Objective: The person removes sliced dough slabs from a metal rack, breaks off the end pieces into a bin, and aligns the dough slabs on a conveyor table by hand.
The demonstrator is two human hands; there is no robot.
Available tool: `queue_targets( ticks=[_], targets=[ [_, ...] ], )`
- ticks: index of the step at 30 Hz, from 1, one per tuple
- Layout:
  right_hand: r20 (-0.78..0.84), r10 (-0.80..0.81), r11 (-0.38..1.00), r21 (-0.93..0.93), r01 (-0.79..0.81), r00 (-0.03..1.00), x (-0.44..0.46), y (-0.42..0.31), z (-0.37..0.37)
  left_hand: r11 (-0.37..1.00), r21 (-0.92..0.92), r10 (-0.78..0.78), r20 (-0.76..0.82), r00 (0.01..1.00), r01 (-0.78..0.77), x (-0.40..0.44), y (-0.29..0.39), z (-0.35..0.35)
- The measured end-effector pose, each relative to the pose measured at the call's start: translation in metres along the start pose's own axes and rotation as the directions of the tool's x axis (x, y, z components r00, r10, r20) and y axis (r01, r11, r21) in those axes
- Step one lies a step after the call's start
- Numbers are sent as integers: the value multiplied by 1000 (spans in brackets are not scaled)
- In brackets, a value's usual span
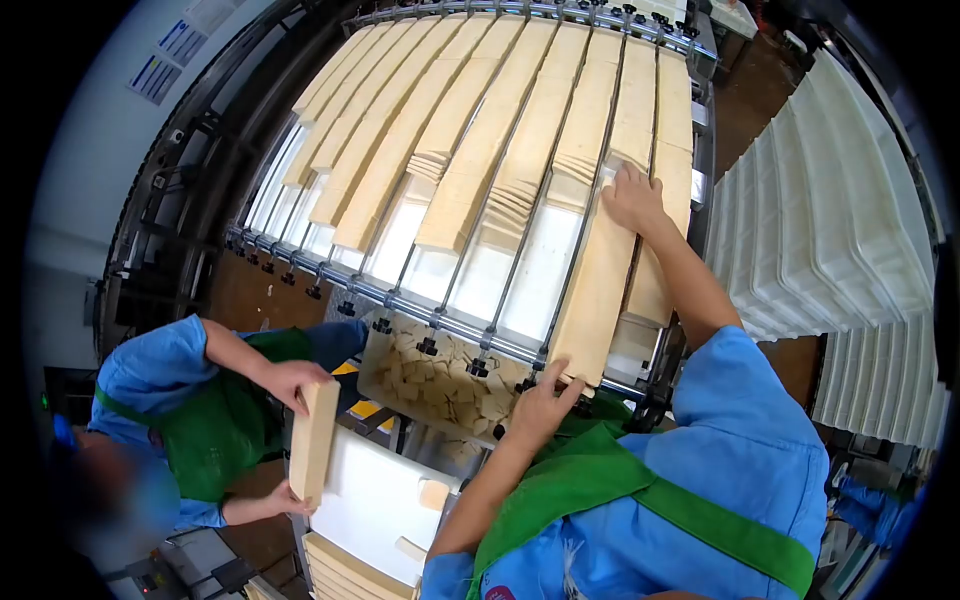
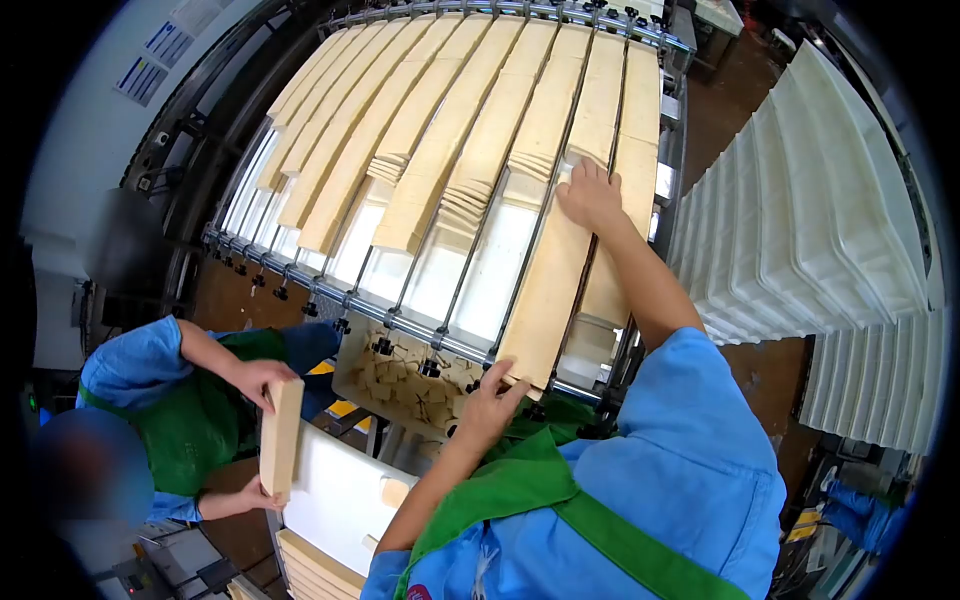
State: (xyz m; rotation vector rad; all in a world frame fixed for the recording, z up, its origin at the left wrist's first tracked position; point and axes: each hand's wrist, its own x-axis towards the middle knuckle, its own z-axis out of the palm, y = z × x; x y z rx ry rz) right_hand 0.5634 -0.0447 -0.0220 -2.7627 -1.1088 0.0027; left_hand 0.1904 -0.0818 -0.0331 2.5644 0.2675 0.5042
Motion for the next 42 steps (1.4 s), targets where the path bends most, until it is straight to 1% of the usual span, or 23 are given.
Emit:
queue_targets(
  ticks=[1, 2, 4, 10, 17, 20, 22, 24, 25, 26, 28, 30, 31, 32, 33, 34, 35, 36, 37, 38, 40, 41, 42],
  targets=[
    [-80, -34, 999, -6, 33, 996, 0, 1, 0, 1000, -12, -14, 0, 1000, 14, 2, 0, 1],
    [-79, -34, 999, -1, 34, 996, 1, 3, -1, 1000, -8, -15, 3, 1000, 15, 3, 0, 2],
    [44, -10, 1000, 19, 10, 999, 3, 3, -9, 1000, -28, -13, -42, 999, 12, 7, 2, 0],
    [-52, -105, 992, 60, 108, 993, 14, 21, 0, 998, -37, -61, -65, 996, 59, 20, 2, 2],
    [-69, -100, 994, 45, 103, 993, 10, 19, -10, 997, -43, -69, -55, 996, 67, 24, 1, 1],
    [-11, -50, 997, 60, 50, 999, 4, 13, -21, 996, -45, -79, -34, 996, 78, 26, -1, 2],
    [-139, -7, 997, 72, 17, 990, -3, 2, -30, 998, -53, -24, 13, 1000, 25, 37, 1, -2],
    [-214, -1, 997, 81, 19, 977, 5, 3, -3, 993, -57, -98, 136, 986, 106, 57, 3, 0],
    [-278, 10, 996, 87, 15, 960, 11, 3, 10, 997, -37, -66, 103, 992, 70, 63, -1, 7],
    [-69, 73, 995, 68, -68, 995, 17, 1, 7, 999, -11, -40, 69, 997, 40, 65, -5, 14],
    [-46, 79, 997, 7, -79, 996, 22, -5, 2, 995, 85, -61, 119, 991, 51, 67, -6, 21],
    [-136, 36, 997, -62, -44, 990, 32, 1, 11, 991, 133, 4, -43, 999, 1, 61, -3, 17],
    [-144, 37, 999, 0, -37, 989, 30, -1, 5, 992, 125, -5, -71, 997, 13, 55, -3, 12],
    [-187, 13, 998, -54, -24, 982, 33, 3, 12, 993, 117, -17, -103, 995, 29, 47, 0, 5],
    [-84, 51, 998, -23, -53, 995, 36, 1, 2, 993, 110, -8, -303, 953, 43, 40, 4, -2],
    [-233, -24, 995, -95, 1, 972, 48, 15, 26, 982, 140, -73, -346, 935, 129, 28, 2, -8],
    [-9, 64, 984, -165, -65, 998, 57, 8, 16, 978, 133, -94, -404, 910, 160, 15, 0, -14],
    [115, 37, 966, -259, -6, 993, 53, -10, -6, 976, 124, -105, -460, 882, 180, 3, 0, -20],
    [-228, -66, 958, -286, -2, 971, 46, -13, 19, 960, 137, -145, -498, 855, 243, -10, 1, -30],
    [-544, -154, 957, -290, -12, 825, 45, -12, 46, 907, 23, -364, -458, 811, 421, -23, 4, -40],
    [-544, -268, 953, -268, 138, 795, 38, -45, 53, 680, -195, -726, -311, 613, 706, -47, 6, -59],
    [-544, -328, 942, -252, 222, 772, 34, -63, 56, 637, -215, -767, -279, 578, 741, -69, -2, -54],
    [-541, -363, 931, -248, 268, 759, 30, -85, 64, 612, -225, -783, -305, 542, 758, -89, -4, -53]
  ],
)
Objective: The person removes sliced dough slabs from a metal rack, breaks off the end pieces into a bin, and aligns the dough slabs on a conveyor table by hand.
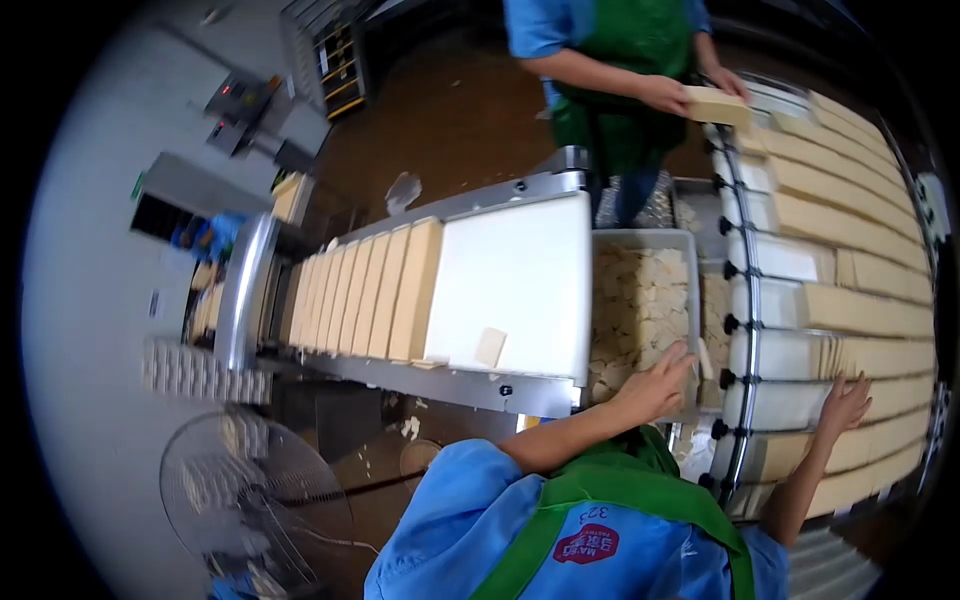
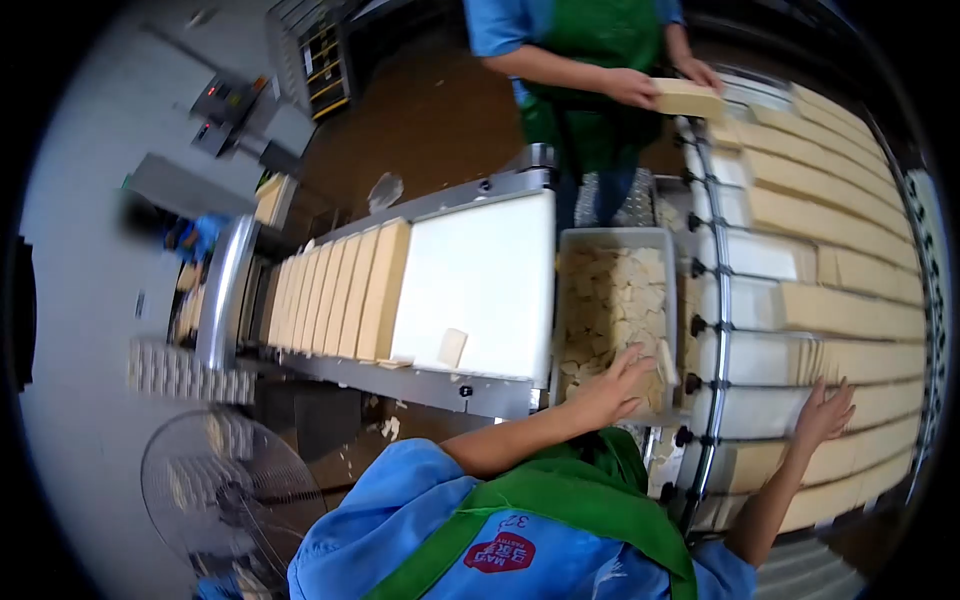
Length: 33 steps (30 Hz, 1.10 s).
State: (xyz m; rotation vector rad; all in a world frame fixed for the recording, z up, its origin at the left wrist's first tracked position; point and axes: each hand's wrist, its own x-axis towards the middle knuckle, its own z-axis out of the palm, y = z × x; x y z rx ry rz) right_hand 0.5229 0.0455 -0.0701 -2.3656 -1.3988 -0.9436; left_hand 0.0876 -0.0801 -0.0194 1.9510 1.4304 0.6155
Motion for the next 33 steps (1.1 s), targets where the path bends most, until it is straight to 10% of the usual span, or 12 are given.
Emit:
queue_targets(
  ticks=[3, 4, 10, 14, 17, 33],
  targets=[
    [45, -304, 872, 415, 259, 952, -11, -77, -29, 984, -97, -171, -284, 943, 149, -34, -44, -24],
    [-166, -370, 719, 571, 395, 914, -14, -110, -53, 974, -133, -221, -379, 899, 184, -45, -61, -34],
    [-112, -562, 340, 872, 352, 820, -79, -266, -144, 845, -78, -345, -835, 428, 530, -149, -177, -110],
    [151, -788, 308, 936, 169, 596, -124, -336, -171, 401, -174, -521, -851, 67, 899, -238, -259, -147],
    [-16, -837, 140, 960, 241, 547, -155, -394, -203, 208, -392, -732, -670, -123, 896, -270, -278, -181],
    [282, -946, 321, 884, 339, 161, -290, -716, -361, 366, -114, -838, -473, 273, 924, -284, -297, -211]
  ],
)
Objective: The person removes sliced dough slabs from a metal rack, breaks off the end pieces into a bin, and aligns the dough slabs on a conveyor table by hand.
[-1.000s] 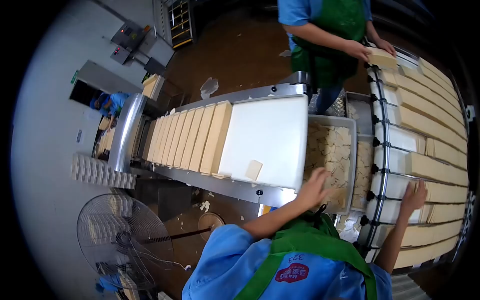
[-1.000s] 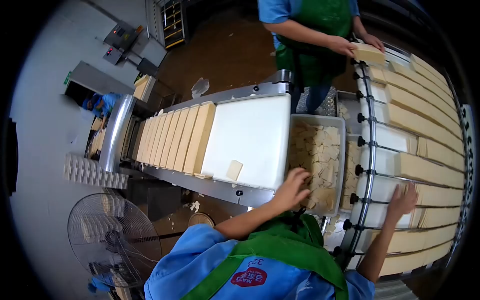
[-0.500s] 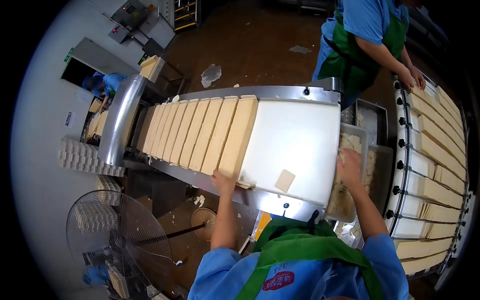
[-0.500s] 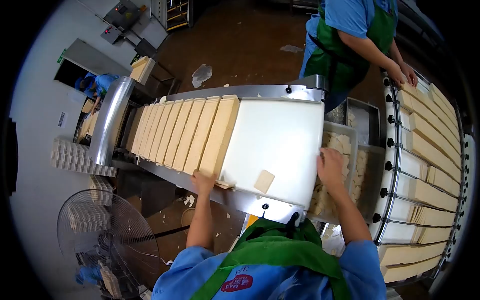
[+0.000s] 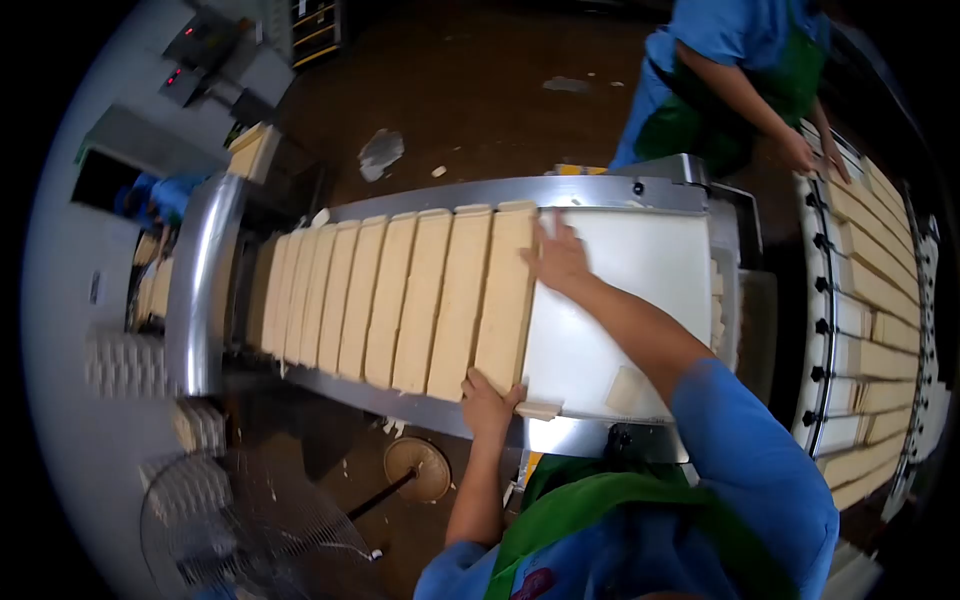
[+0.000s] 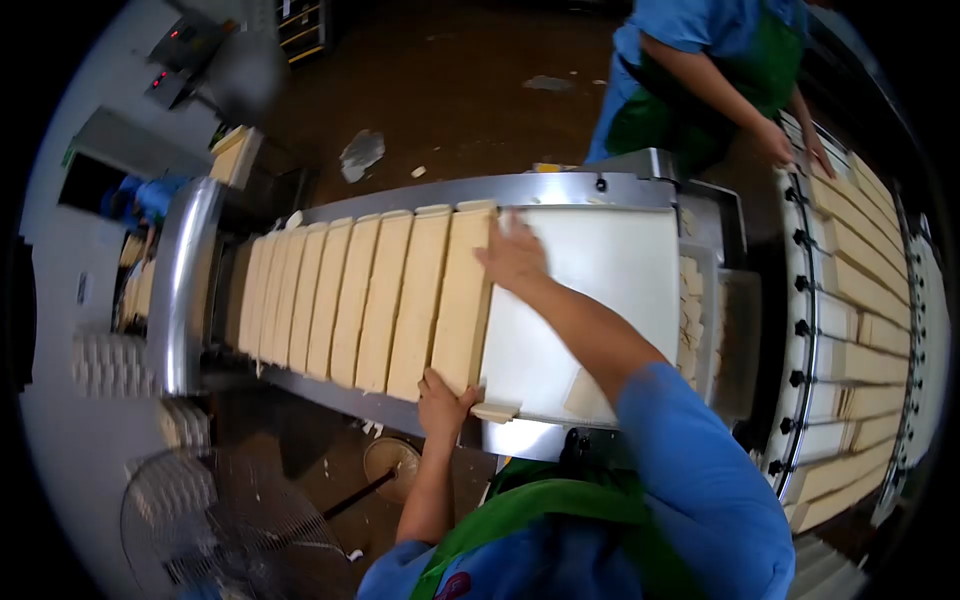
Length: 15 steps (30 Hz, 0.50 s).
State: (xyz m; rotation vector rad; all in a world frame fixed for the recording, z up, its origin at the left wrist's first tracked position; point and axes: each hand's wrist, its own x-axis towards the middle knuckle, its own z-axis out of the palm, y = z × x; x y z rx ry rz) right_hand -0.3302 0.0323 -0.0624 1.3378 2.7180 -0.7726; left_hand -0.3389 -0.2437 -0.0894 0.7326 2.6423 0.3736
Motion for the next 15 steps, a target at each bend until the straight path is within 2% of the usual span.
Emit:
queue_targets(
  ticks=[1, 3, 4, 5, 6, 7, 8, 9, 10, 12, 13, 15],
  targets=[
    [5, -15, 1000, 4, 15, 1000, 14, -10, 4, 999, -5, 39, 20, 999, -39, 2, -2, 1],
    [-77, -58, 998, 8, 59, 995, 30, -27, 7, 999, 29, 19, 40, 999, -20, 0, 0, -1],
    [-57, -26, 999, -26, 24, 998, 36, -33, 11, 999, 45, 2, 56, 998, -5, -3, 5, -6],
    [53, 28, 1000, 1, -28, 998, 38, -41, 5, 998, 62, -7, 67, 998, 3, -3, 11, -12],
    [35, 29, 998, -48, -28, 999, 40, -45, 11, 996, 93, -3, 65, 998, -3, -2, 11, -11],
    [91, 89, 996, -16, -88, 992, 32, -51, -2, 995, 100, -30, 94, 995, 20, -2, 11, -12],
    [39, 128, 991, 39, -130, 991, 31, -49, 2, 993, 114, 31, 35, 999, -35, 0, -7, 8],
    [56, 182, 983, 3, -183, 982, 32, -46, 2, 988, 155, 8, 99, 995, -24, 3, -5, 4],
    [-6, 251, 968, -11, -252, 968, 39, -36, 19, 989, 138, 34, 72, 997, -44, 4, -7, 8],
    [-10, 351, 935, 63, -350, 936, 21, -16, -1, 994, 25, 106, 128, 986, -110, 4, 2, -4],
    [3, 384, 919, 97, -382, 924, 7, 0, -17, 981, 75, 174, 55, 983, -178, 6, 0, 6],
    [-33, 502, 853, 181, -489, 864, -15, 41, -36, 964, 1, 262, 127, 957, -265, 0, 25, 5]
  ],
)
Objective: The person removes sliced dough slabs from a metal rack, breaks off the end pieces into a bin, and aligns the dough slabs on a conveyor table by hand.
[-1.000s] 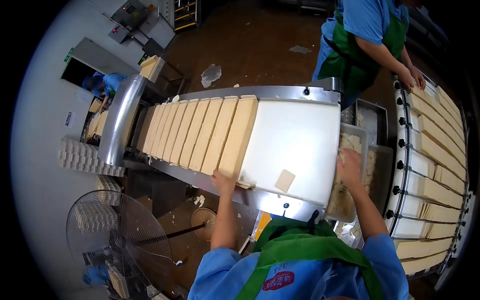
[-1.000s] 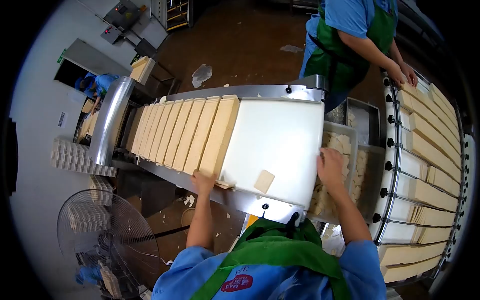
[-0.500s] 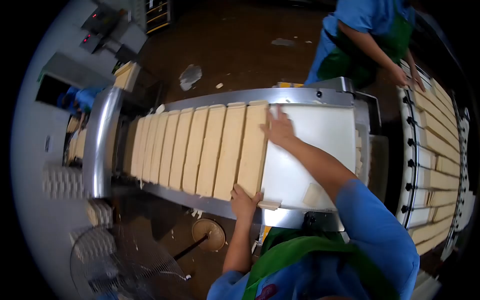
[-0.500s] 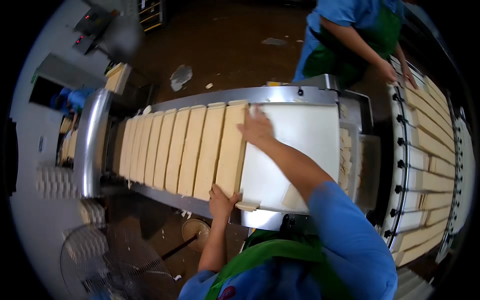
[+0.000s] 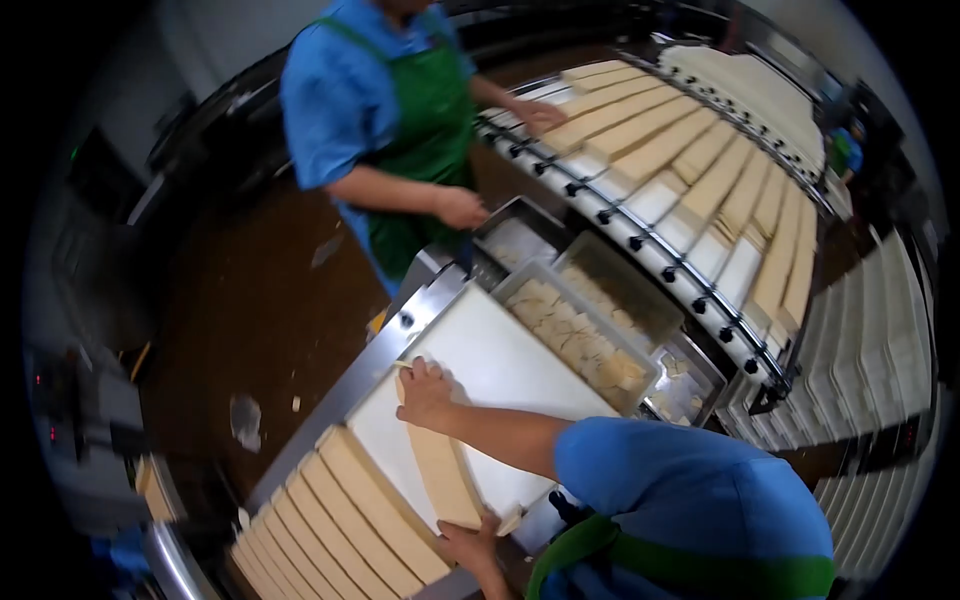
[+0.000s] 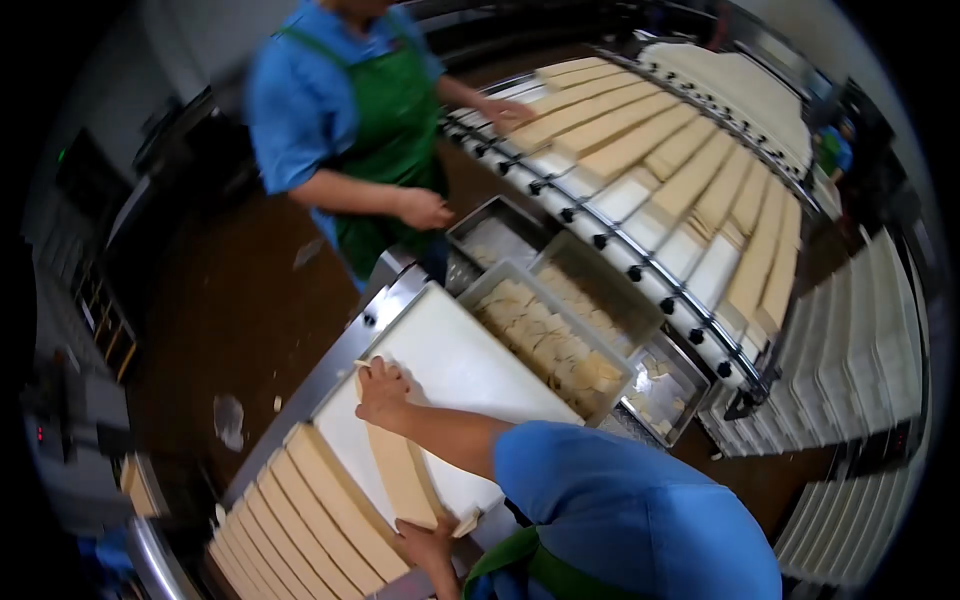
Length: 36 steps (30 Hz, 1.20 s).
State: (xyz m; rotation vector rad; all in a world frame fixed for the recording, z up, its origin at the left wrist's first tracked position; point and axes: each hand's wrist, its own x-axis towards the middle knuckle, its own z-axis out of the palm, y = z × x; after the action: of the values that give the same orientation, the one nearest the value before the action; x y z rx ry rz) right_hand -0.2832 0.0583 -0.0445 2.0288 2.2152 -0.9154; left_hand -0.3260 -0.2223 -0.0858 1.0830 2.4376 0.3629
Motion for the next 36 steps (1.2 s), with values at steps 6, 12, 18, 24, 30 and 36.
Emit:
queue_targets(
  ticks=[6, 12, 18, 24, 30, 36],
  targets=[
    [-230, 128, 990, 90, -110, 965, -10, 108, -58, 969, -155, 228, 258, 939, -192, -6, 70, 22],
    [-334, 450, 800, 564, -207, 828, -58, 233, -113, 914, -179, 370, -6, 929, -365, -32, 161, 28],
    [-522, 650, 672, 734, -96, 552, -162, 392, -221, 621, -317, 750, -27, 661, -717, -80, 278, 48],
    [-331, 805, 581, 274, -766, 492, -212, 550, -282, 312, -458, 947, 78, 312, -833, -145, 378, 70],
    [-376, 700, 678, 84, -730, 607, -177, 669, -315, 256, -601, 963, 230, 143, -757, -178, 428, 115],
    [-435, 714, 662, 166, -731, 548, -161, 711, -311, 381, -554, 916, 332, 224, -740, -194, 450, 146]
  ],
)
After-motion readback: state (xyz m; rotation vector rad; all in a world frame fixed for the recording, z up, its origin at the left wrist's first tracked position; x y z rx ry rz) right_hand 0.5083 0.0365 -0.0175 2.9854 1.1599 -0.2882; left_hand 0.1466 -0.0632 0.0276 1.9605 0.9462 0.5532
